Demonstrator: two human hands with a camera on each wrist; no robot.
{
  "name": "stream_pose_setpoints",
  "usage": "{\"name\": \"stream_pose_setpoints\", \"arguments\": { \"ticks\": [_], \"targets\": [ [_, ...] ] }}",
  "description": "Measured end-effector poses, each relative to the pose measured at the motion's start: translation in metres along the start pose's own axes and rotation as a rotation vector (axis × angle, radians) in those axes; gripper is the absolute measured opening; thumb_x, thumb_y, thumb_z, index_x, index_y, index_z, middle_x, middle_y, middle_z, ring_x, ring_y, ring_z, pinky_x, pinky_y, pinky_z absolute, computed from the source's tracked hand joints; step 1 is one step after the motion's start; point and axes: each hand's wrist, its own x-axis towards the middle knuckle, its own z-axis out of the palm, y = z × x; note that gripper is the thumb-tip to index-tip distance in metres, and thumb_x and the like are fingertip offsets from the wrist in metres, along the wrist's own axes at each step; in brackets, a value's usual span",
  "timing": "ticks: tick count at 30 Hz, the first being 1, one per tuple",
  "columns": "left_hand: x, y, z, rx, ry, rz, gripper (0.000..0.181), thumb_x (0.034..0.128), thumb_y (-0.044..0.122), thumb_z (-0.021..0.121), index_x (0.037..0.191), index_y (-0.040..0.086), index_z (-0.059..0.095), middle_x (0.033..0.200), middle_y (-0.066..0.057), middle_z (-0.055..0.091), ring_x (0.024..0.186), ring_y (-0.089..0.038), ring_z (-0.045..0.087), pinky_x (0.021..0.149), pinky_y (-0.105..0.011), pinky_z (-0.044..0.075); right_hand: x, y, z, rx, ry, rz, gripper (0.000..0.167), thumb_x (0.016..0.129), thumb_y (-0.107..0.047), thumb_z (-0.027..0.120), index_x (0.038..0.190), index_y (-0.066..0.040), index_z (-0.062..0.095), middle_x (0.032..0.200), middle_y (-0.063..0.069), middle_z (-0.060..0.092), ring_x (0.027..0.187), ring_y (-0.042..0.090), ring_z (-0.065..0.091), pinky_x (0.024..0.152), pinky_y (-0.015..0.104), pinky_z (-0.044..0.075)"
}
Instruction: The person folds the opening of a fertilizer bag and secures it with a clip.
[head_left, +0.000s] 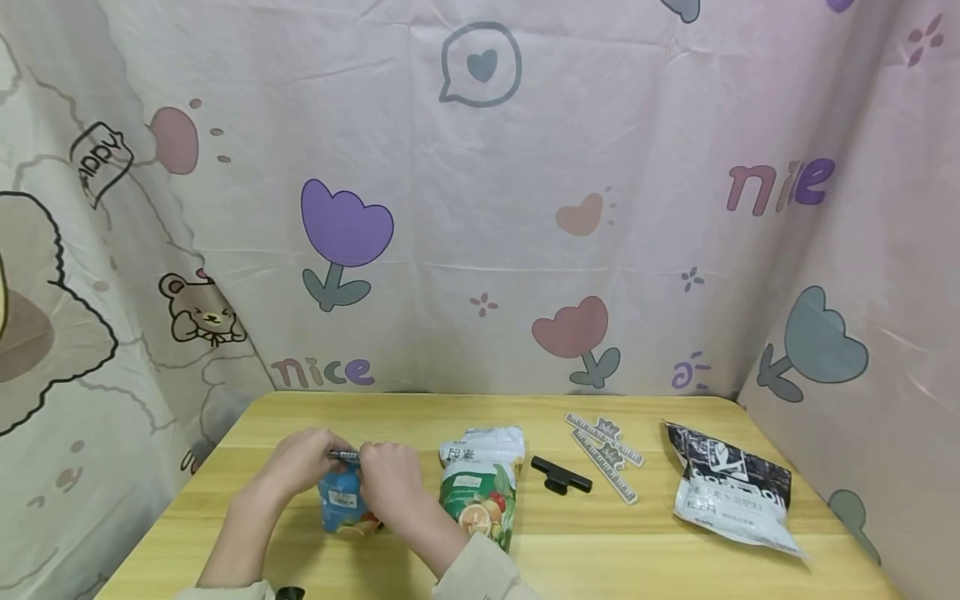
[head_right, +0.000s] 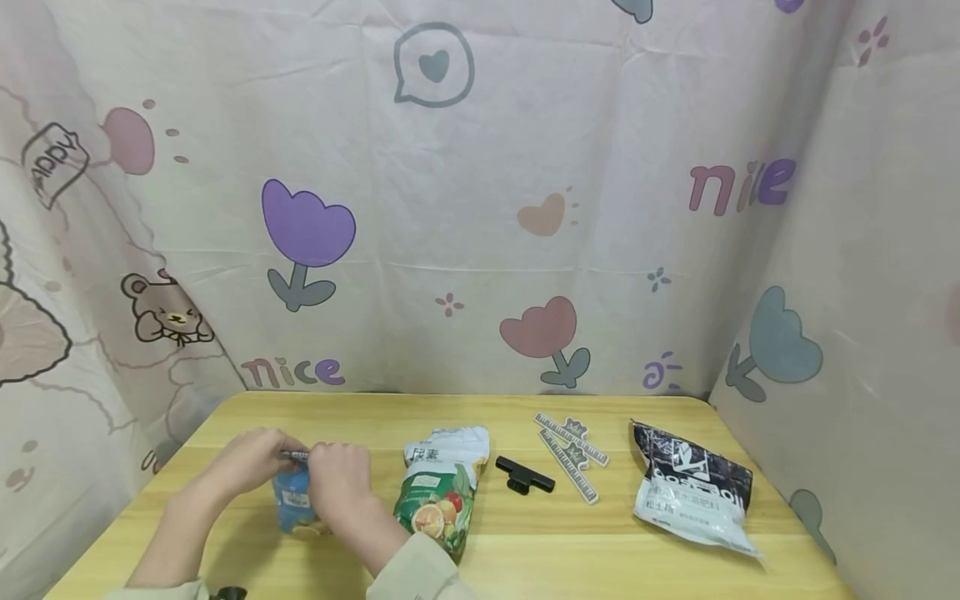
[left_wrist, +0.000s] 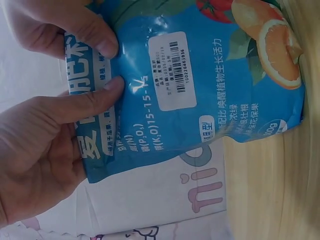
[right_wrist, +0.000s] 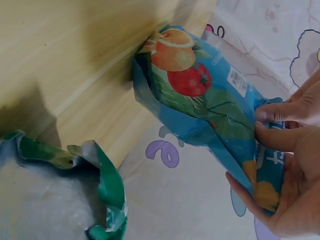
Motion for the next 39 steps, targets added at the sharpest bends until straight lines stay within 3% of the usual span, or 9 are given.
{"name": "stream_pose_setpoints", "arguments": {
  "ticks": [9,14,18,26,31,39],
  "targets": [
    [-0.001,-0.001,0.003,-0.013,0.053,-0.040,0.013,0.0702,0.006,0.075,0.078,0.017,0.075,0.077,0.000,0.069,0.072,-0.021,0.063,0.058,-0.036,0.049,0.001,0.000,0.009,0.058,0.062,0.068,0.015,0.076,-0.037,0.075,0.071,-0.025,0.069,0.049,-0.011,0.050,0.038,0.003,0.034,0.035,0.019,0.025],
    [-0.002,-0.003,0.004,0.007,0.084,-0.018,0.014,0.0706,0.007,0.075,0.079,0.018,0.076,0.076,0.002,0.069,0.069,-0.018,0.063,0.054,-0.032,0.047,0.002,0.001,0.011,0.097,0.112,0.076,0.011,0.074,-0.033,0.077,0.071,-0.024,0.071,0.050,-0.011,0.053,0.038,0.002,0.033,0.035,0.018,0.024],
    [-0.002,-0.005,0.004,0.004,0.087,-0.013,0.014,0.0697,0.008,0.076,0.079,0.018,0.076,0.076,0.003,0.069,0.068,-0.016,0.063,0.053,-0.031,0.047,0.002,0.001,0.010,0.125,0.101,0.084,0.009,0.074,-0.030,0.077,0.072,-0.024,0.071,0.052,-0.011,0.055,0.039,0.002,0.034,0.035,0.017,0.025],
    [-0.002,-0.005,0.005,-0.019,0.068,-0.037,0.014,0.0704,0.008,0.076,0.081,0.018,0.075,0.078,0.001,0.069,0.069,-0.016,0.062,0.054,-0.031,0.047,0.002,0.001,0.007,0.102,0.066,0.094,0.009,0.075,-0.032,0.076,0.073,-0.025,0.072,0.054,-0.011,0.056,0.041,0.002,0.039,0.036,0.018,0.028],
    [-0.001,-0.005,0.005,-0.008,0.080,-0.048,0.015,0.0699,0.008,0.076,0.080,0.019,0.076,0.077,0.002,0.069,0.069,-0.017,0.063,0.053,-0.032,0.046,0.000,0.001,0.007,0.035,0.054,0.078,0.012,0.076,-0.034,0.075,0.073,-0.023,0.069,0.052,-0.011,0.052,0.039,0.004,0.035,0.035,0.019,0.026],
    [-0.003,-0.005,0.007,-0.035,0.065,-0.073,0.016,0.0706,0.007,0.076,0.081,0.020,0.075,0.077,0.003,0.069,0.069,-0.016,0.062,0.054,-0.033,0.047,-0.006,-0.001,0.013,0.018,0.137,0.070,0.015,0.072,-0.031,0.077,0.069,-0.022,0.065,0.051,-0.010,0.052,0.038,0.004,0.035,0.034,0.020,0.024]
  ]
}}
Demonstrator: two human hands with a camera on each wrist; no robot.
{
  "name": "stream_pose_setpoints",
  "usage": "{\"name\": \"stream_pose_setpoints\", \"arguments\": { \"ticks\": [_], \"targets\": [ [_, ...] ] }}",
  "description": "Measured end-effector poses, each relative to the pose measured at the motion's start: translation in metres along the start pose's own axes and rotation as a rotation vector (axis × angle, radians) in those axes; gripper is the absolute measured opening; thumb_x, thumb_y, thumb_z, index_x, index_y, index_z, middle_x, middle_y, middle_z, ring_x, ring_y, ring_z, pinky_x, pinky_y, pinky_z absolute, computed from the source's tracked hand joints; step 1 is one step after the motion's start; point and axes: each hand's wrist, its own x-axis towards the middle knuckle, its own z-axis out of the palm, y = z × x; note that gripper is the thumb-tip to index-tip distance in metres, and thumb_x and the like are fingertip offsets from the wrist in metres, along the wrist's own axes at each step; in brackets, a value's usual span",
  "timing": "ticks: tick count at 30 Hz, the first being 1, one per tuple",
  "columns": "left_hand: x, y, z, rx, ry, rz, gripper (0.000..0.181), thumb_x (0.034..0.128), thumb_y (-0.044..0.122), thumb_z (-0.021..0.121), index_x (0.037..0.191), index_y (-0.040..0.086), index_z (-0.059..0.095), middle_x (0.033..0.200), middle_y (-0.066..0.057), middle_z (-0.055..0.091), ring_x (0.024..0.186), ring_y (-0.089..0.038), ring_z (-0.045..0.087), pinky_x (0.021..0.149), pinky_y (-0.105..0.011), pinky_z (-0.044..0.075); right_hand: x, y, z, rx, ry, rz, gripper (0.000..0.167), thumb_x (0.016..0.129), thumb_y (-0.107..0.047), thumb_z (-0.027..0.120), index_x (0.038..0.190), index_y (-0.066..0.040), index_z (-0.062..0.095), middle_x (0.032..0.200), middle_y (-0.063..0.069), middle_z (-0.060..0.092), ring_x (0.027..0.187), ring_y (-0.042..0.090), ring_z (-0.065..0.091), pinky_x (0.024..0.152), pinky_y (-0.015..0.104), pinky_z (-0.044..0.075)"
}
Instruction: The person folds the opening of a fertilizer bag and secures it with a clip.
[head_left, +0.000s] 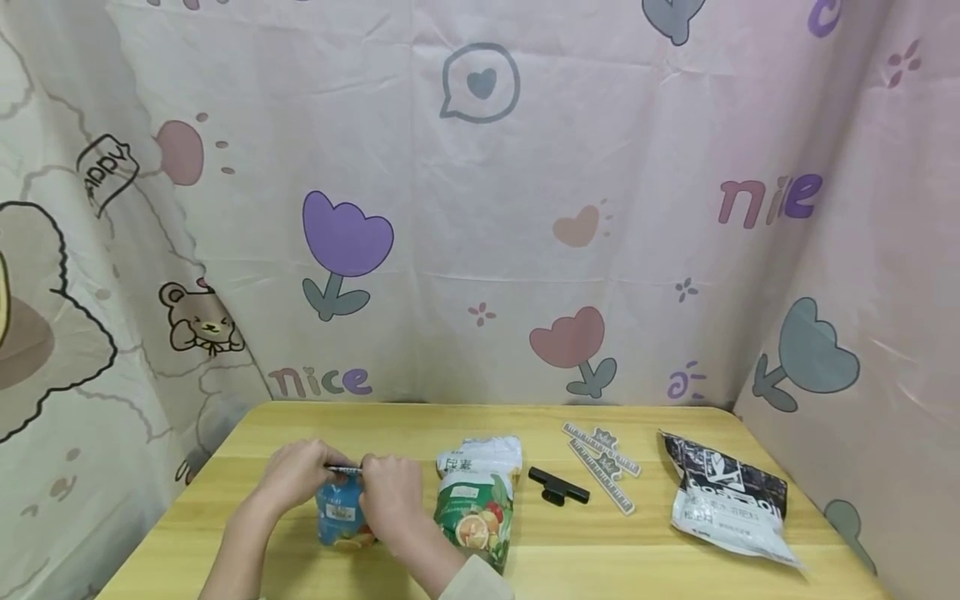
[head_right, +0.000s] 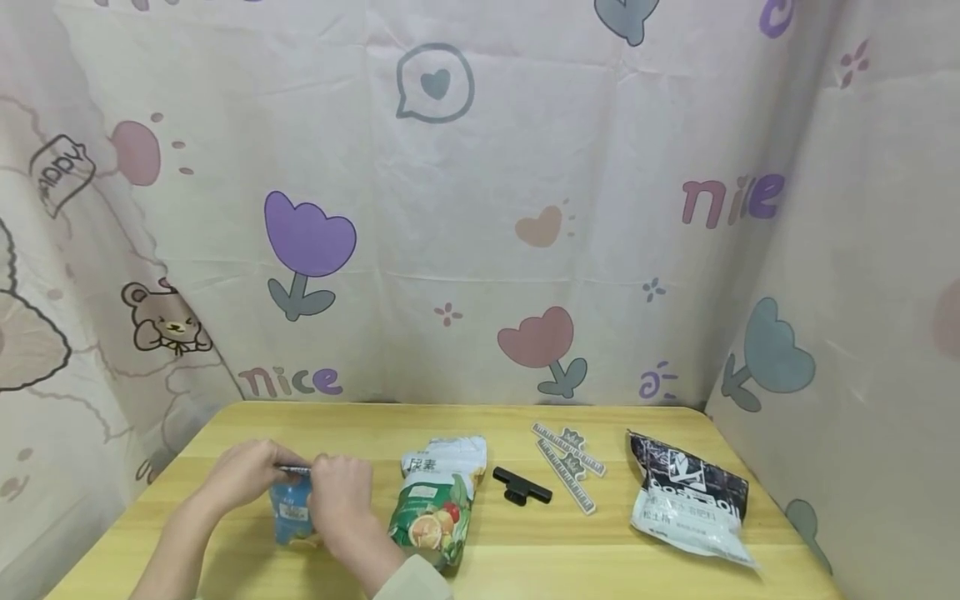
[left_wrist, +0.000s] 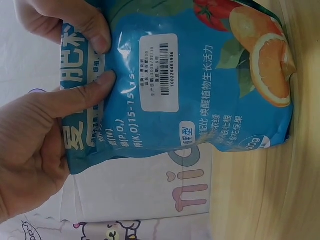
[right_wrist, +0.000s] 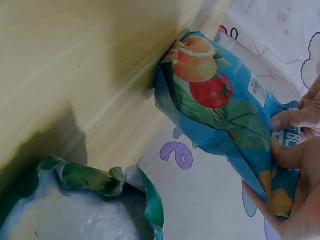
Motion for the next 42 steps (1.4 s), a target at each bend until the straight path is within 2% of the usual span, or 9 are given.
{"name": "stream_pose_setpoints", "arguments": {
  "ticks": [6,11,20,31,38,42],
  "targets": [
    [-0.0037,0.0012,0.0021,-0.001,-0.002,-0.050,0.017,0.0714,0.006,0.075,0.081,0.020,0.075,0.078,0.003,0.069,0.071,-0.017,0.063,0.055,-0.034,0.048,-0.0024,-0.0017,0.0036,0.003,0.048,0.005,0.017,0.071,-0.032,0.078,0.067,-0.022,0.064,0.050,-0.011,0.052,0.037,0.004,0.035,0.034,0.020,0.023],
    [-0.0022,0.0017,0.0024,0.010,0.010,-0.039,0.016,0.0720,0.008,0.075,0.081,0.021,0.075,0.079,0.003,0.069,0.071,-0.018,0.063,0.056,-0.036,0.047,-0.0022,-0.0006,0.0033,-0.007,0.052,0.007,0.018,0.071,-0.032,0.078,0.067,-0.022,0.064,0.050,-0.010,0.051,0.037,0.004,0.037,0.033,0.020,0.023],
    [-0.0016,0.0026,0.0041,0.012,0.036,-0.006,0.015,0.0721,0.008,0.075,0.080,0.021,0.075,0.079,0.002,0.069,0.071,-0.019,0.063,0.056,-0.037,0.047,-0.0027,0.0019,0.0018,-0.012,0.007,0.009,0.017,0.072,-0.031,0.077,0.069,-0.022,0.063,0.051,-0.010,0.052,0.039,0.005,0.041,0.033,0.020,0.026],
    [-0.0043,0.0005,0.0038,0.015,0.031,-0.015,0.015,0.0728,0.009,0.075,0.081,0.021,0.075,0.079,0.002,0.068,0.071,-0.020,0.063,0.058,-0.038,0.048,-0.0029,0.0040,0.0010,-0.031,0.038,-0.077,0.027,0.084,-0.027,0.063,0.061,-0.019,0.051,0.044,-0.008,0.038,0.036,0.005,0.031,0.032,0.020,0.021],
    [-0.0058,0.0011,0.0049,0.013,0.064,-0.021,0.014,0.0720,0.008,0.075,0.080,0.020,0.075,0.077,0.002,0.068,0.069,-0.020,0.063,0.056,-0.038,0.048,-0.0026,0.0006,0.0038,-0.048,0.000,-0.008,0.016,0.071,-0.028,0.075,0.068,-0.022,0.061,0.050,-0.009,0.049,0.040,0.005,0.042,0.033,0.021,0.026],
    [-0.0075,0.0015,0.0063,0.003,0.068,-0.037,0.013,0.0720,0.008,0.075,0.080,0.019,0.076,0.076,0.001,0.068,0.067,-0.019,0.062,0.053,-0.036,0.046,-0.0040,-0.0014,0.0050,-0.039,0.013,0.017,0.013,0.068,-0.025,0.076,0.069,-0.023,0.064,0.052,-0.010,0.052,0.041,0.005,0.044,0.033,0.021,0.026]
  ]
}}
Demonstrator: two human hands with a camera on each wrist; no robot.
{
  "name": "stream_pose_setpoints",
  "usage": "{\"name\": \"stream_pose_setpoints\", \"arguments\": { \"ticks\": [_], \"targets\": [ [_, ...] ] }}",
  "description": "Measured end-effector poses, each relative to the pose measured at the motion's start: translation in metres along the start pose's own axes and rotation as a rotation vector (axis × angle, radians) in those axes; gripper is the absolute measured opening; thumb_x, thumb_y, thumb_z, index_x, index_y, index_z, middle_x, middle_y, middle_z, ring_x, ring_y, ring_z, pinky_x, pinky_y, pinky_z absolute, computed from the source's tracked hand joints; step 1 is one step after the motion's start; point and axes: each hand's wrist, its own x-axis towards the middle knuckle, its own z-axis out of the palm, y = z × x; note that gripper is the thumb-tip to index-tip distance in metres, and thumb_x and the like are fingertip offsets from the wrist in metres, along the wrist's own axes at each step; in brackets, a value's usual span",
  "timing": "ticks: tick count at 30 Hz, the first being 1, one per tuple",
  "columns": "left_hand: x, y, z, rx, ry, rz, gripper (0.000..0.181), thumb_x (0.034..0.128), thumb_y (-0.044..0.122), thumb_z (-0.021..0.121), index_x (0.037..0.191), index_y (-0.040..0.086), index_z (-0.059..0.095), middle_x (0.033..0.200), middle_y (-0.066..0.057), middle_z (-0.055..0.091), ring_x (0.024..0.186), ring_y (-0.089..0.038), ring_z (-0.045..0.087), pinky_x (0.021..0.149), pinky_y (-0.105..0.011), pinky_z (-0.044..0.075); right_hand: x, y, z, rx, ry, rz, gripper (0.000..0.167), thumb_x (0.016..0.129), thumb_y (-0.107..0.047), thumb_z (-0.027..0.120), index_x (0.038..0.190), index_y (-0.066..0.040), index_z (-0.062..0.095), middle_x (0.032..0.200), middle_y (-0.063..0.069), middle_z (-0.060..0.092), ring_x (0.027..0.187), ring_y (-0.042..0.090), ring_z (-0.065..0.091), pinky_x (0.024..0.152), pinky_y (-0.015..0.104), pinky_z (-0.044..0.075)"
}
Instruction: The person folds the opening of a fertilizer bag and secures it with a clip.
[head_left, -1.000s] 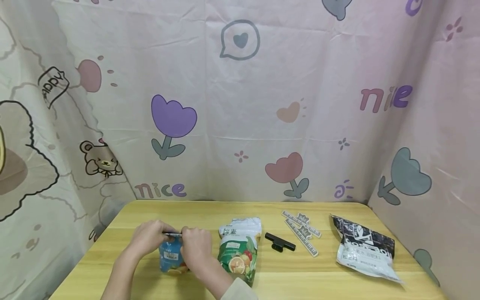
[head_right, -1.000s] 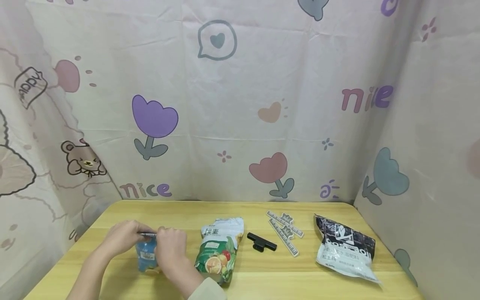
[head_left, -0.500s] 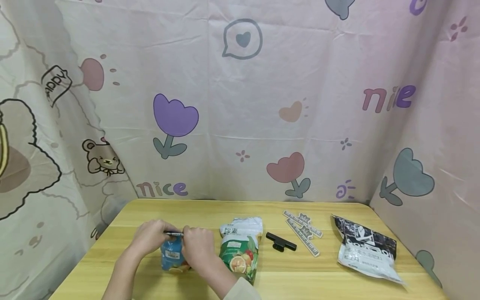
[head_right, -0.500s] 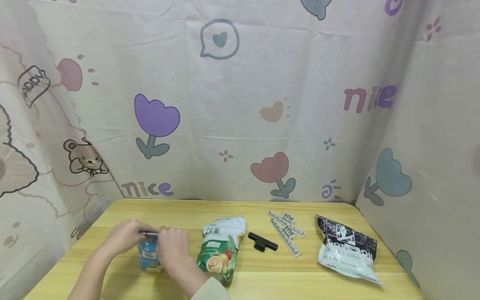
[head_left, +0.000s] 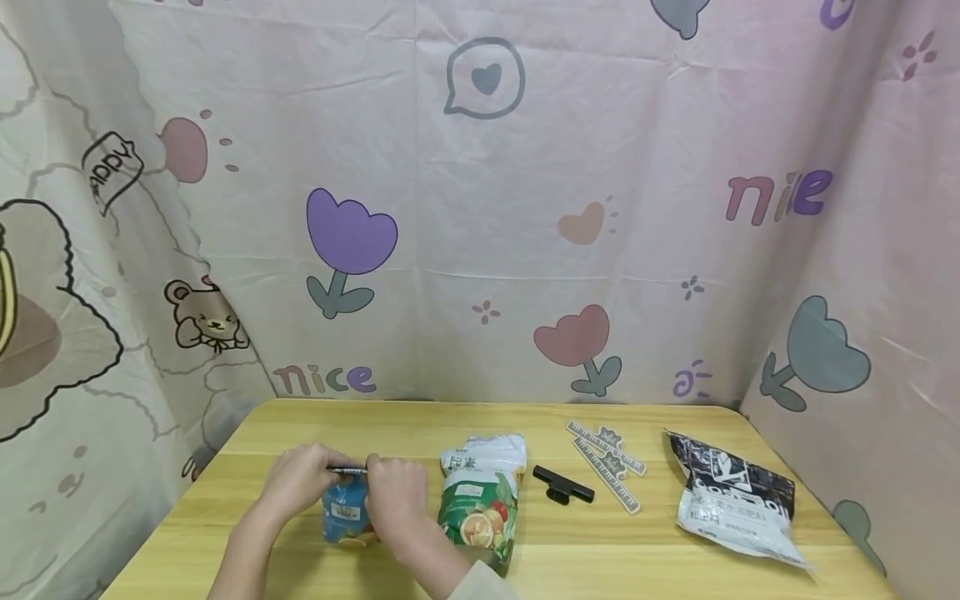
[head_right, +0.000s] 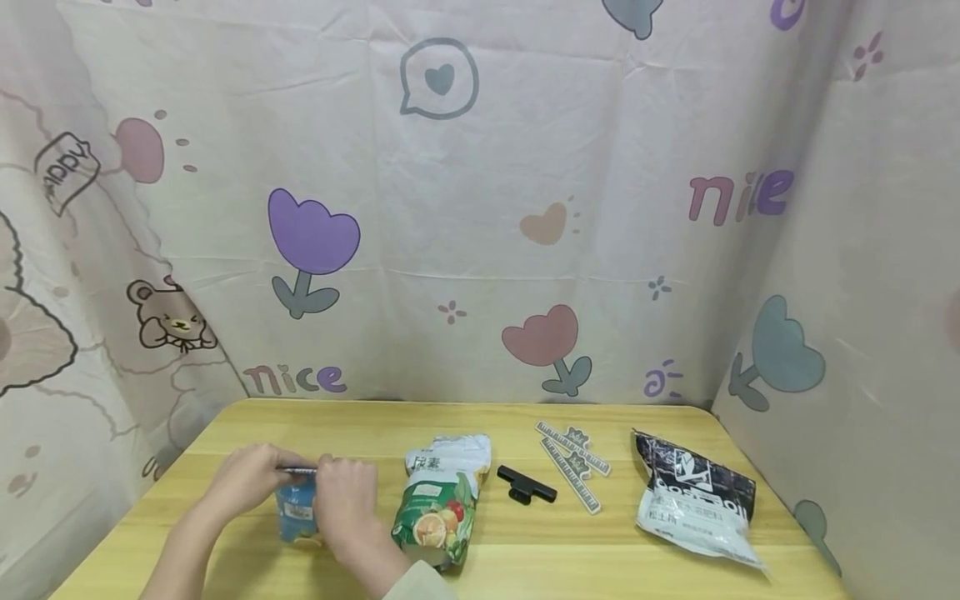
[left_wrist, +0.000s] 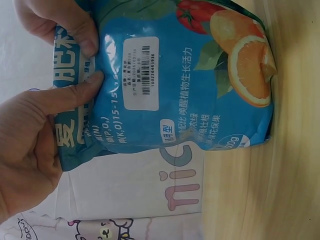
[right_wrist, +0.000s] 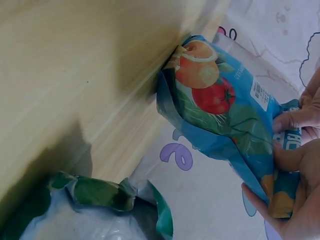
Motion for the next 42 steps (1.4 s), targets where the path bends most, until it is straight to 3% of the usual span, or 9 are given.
{"name": "stream_pose_setpoints", "arguments": {
  "ticks": [8,16,18,23,26,33,38,42],
  "targets": [
    [-0.003,0.001,0.004,0.003,0.009,0.007,0.013,0.0716,0.008,0.075,0.081,0.017,0.076,0.076,0.000,0.068,0.063,-0.018,0.060,0.050,-0.034,0.044,-0.004,0.001,0.001,0.007,0.006,-0.014,0.011,0.069,-0.025,0.076,0.071,-0.023,0.066,0.053,-0.010,0.054,0.040,0.004,0.043,0.032,0.021,0.025],
    [-0.007,0.001,0.005,0.002,0.065,0.047,0.017,0.0736,0.004,0.073,0.087,0.015,0.075,0.083,-0.003,0.069,0.071,-0.023,0.064,0.056,-0.036,0.048,-0.001,0.007,-0.002,0.037,0.055,-0.096,0.013,0.073,-0.025,0.075,0.070,-0.021,0.064,0.050,-0.009,0.051,0.038,0.004,0.040,0.031,0.018,0.022],
    [-0.009,0.001,0.005,-0.033,0.065,0.040,0.016,0.0758,0.006,0.072,0.090,0.014,0.074,0.086,-0.002,0.069,0.076,-0.023,0.064,0.063,-0.038,0.050,0.000,0.009,-0.006,0.113,0.030,-0.101,0.010,0.077,-0.025,0.072,0.073,-0.019,0.066,0.054,-0.009,0.055,0.041,0.003,0.045,0.033,0.016,0.027],
    [-0.015,0.000,0.000,-0.149,0.030,0.002,0.016,0.0838,0.022,0.068,0.098,0.017,0.073,0.095,-0.001,0.068,0.086,-0.022,0.064,0.075,-0.043,0.050,0.001,0.019,-0.019,0.434,-0.100,-0.029,0.011,0.086,-0.025,0.066,0.091,-0.016,0.071,0.079,-0.008,0.067,0.064,0.000,0.059,0.050,0.010,0.042],
    [-0.017,0.001,-0.001,-0.150,0.041,0.022,0.018,0.0862,0.027,0.064,0.099,0.017,0.073,0.097,-0.002,0.068,0.089,-0.023,0.063,0.076,-0.045,0.049,-0.001,0.023,-0.022,0.491,-0.103,-0.015,0.014,0.087,-0.027,0.065,0.093,-0.017,0.073,0.084,-0.008,0.068,0.067,-0.001,0.061,0.052,0.008,0.042],
    [-0.017,0.004,0.011,-0.009,0.220,0.123,0.013,0.0840,0.018,0.068,0.095,0.016,0.073,0.092,0.000,0.069,0.083,-0.021,0.064,0.072,-0.042,0.051,-0.001,0.024,-0.014,0.390,0.051,-0.065,0.014,0.088,-0.025,0.063,0.086,-0.016,0.073,0.072,-0.007,0.067,0.051,0.001,0.057,0.043,0.007,0.035],
    [-0.014,0.005,0.022,0.107,0.371,0.182,0.009,0.0780,0.017,0.073,0.087,0.015,0.073,0.082,-0.001,0.069,0.072,-0.023,0.064,0.063,-0.043,0.051,-0.002,0.022,-0.008,0.269,0.176,-0.038,0.008,0.082,-0.026,0.070,0.079,-0.020,0.074,0.065,-0.009,0.066,0.045,0.003,0.054,0.038,0.010,0.032],
    [-0.011,0.006,0.026,0.172,0.468,0.218,0.010,0.0728,0.016,0.076,0.082,0.015,0.073,0.074,-0.002,0.068,0.062,-0.023,0.063,0.053,-0.039,0.050,-0.001,0.021,-0.005,0.227,0.221,-0.014,0.007,0.079,-0.028,0.072,0.076,-0.022,0.074,0.061,-0.010,0.064,0.041,0.003,0.051,0.037,0.011,0.030]
  ]
}}
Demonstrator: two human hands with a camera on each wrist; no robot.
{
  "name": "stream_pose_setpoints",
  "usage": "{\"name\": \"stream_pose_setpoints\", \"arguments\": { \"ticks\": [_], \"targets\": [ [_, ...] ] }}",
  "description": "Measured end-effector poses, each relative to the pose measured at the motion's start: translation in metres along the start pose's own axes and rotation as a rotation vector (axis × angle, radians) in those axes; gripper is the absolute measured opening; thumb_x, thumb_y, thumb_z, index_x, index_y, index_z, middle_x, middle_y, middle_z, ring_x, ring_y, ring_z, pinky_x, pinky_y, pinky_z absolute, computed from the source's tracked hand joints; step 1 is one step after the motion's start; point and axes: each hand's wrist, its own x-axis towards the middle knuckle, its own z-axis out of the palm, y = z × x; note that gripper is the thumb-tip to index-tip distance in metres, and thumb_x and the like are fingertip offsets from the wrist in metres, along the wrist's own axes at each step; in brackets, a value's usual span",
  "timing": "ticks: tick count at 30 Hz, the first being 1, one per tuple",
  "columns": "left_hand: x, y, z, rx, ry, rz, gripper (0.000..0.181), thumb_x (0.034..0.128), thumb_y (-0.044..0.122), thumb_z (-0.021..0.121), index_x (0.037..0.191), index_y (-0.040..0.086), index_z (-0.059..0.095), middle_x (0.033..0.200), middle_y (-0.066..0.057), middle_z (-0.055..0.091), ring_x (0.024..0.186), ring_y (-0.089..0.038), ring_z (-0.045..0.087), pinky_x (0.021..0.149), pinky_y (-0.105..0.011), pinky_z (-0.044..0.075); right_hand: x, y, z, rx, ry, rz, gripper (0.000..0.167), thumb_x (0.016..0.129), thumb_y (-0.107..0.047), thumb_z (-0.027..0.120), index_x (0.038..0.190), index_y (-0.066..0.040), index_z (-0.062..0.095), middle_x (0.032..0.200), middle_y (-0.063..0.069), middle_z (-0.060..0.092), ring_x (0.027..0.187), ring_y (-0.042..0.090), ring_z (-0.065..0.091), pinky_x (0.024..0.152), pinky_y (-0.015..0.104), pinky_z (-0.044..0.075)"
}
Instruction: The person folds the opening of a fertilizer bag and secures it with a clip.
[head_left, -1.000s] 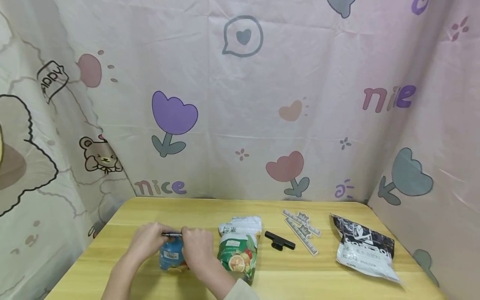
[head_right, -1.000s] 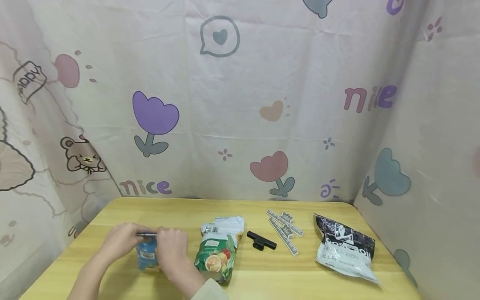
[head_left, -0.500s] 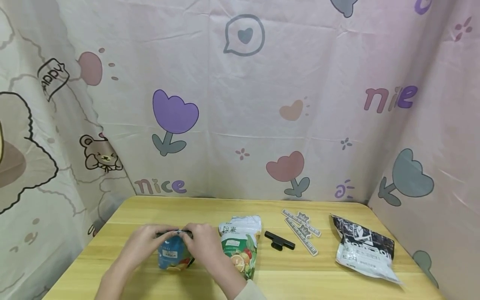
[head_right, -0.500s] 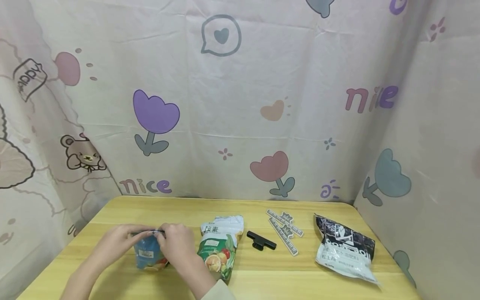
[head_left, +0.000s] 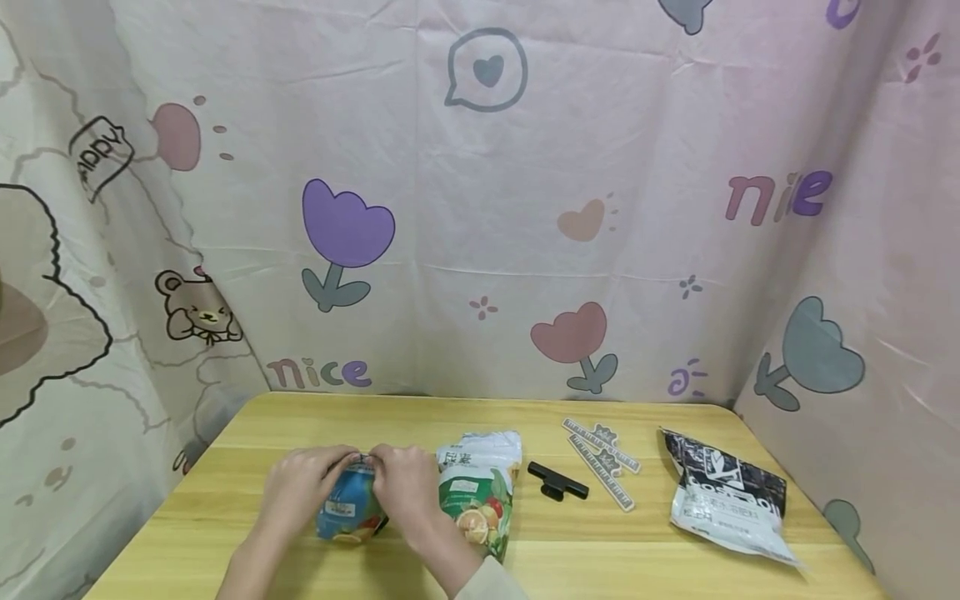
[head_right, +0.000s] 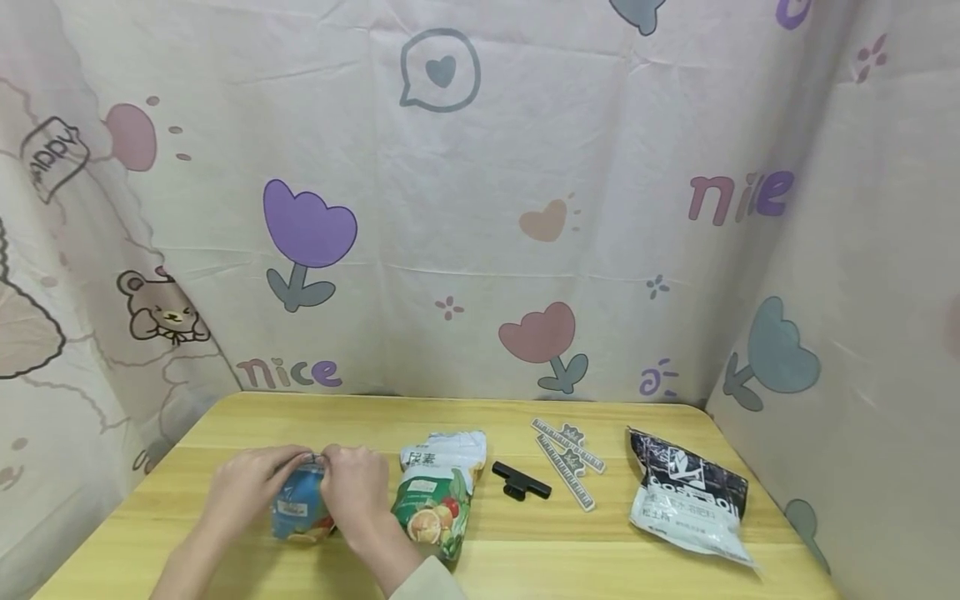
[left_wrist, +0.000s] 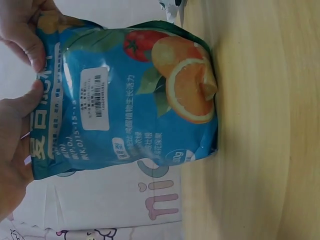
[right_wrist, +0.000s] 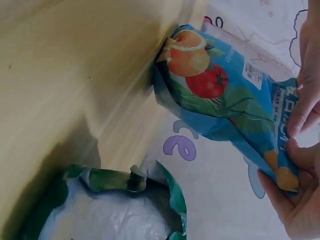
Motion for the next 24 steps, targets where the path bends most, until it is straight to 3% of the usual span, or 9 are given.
{"name": "stream_pose_setpoints", "arguments": {
  "ticks": [3,6,11,14,17,24],
  "targets": [
    [-0.001,0.001,-0.001,0.010,-0.001,-0.012,0.010,0.0724,0.017,0.076,0.082,0.016,0.073,0.072,-0.002,0.068,0.058,-0.022,0.062,0.048,-0.036,0.048,0.000,-0.001,0.000,-0.013,-0.013,-0.002,0.007,0.080,-0.028,0.072,0.077,-0.022,0.074,0.061,-0.010,0.064,0.040,0.003,0.050,0.036,0.011,0.029],
    [0.000,0.000,-0.003,-0.019,-0.061,-0.052,0.008,0.0762,0.020,0.074,0.084,0.017,0.073,0.072,0.000,0.068,0.058,-0.021,0.061,0.046,-0.034,0.046,0.000,0.000,-0.001,0.007,-0.052,-0.004,0.009,0.083,-0.029,0.069,0.079,-0.021,0.074,0.062,-0.009,0.065,0.040,0.002,0.049,0.036,0.010,0.028],
    [0.001,-0.007,-0.011,-0.176,-0.220,-0.151,0.008,0.0844,0.018,0.067,0.091,0.018,0.073,0.082,0.002,0.068,0.071,-0.017,0.064,0.061,-0.036,0.051,0.000,0.004,-0.010,0.237,-0.175,0.049,0.012,0.087,-0.024,0.064,0.085,-0.016,0.073,0.072,-0.006,0.067,0.050,-0.001,0.055,0.044,0.007,0.036],
    [0.000,-0.013,-0.017,-0.222,-0.272,-0.191,0.010,0.0860,0.017,0.065,0.094,0.016,0.072,0.088,0.000,0.068,0.079,-0.019,0.064,0.068,-0.039,0.051,0.000,0.007,-0.015,0.332,-0.241,0.094,0.011,0.088,-0.019,0.064,0.088,-0.013,0.073,0.077,-0.005,0.068,0.057,-0.001,0.058,0.049,0.007,0.040],
    [0.000,-0.017,-0.019,-0.198,-0.263,-0.187,0.011,0.0859,0.018,0.066,0.093,0.014,0.072,0.089,-0.002,0.069,0.078,-0.022,0.064,0.066,-0.041,0.051,0.000,0.010,-0.017,0.335,-0.256,0.099,0.010,0.087,-0.017,0.065,0.088,-0.012,0.073,0.077,-0.004,0.068,0.058,0.000,0.059,0.049,0.008,0.041],
    [0.001,-0.013,-0.016,-0.100,-0.144,-0.144,0.007,0.0826,0.020,0.069,0.086,0.015,0.073,0.076,-0.001,0.068,0.064,-0.020,0.062,0.052,-0.036,0.048,-0.001,0.013,-0.012,0.295,-0.178,0.073,0.010,0.085,-0.018,0.066,0.085,-0.012,0.075,0.074,-0.002,0.069,0.052,0.001,0.058,0.044,0.007,0.036]
  ]
}}
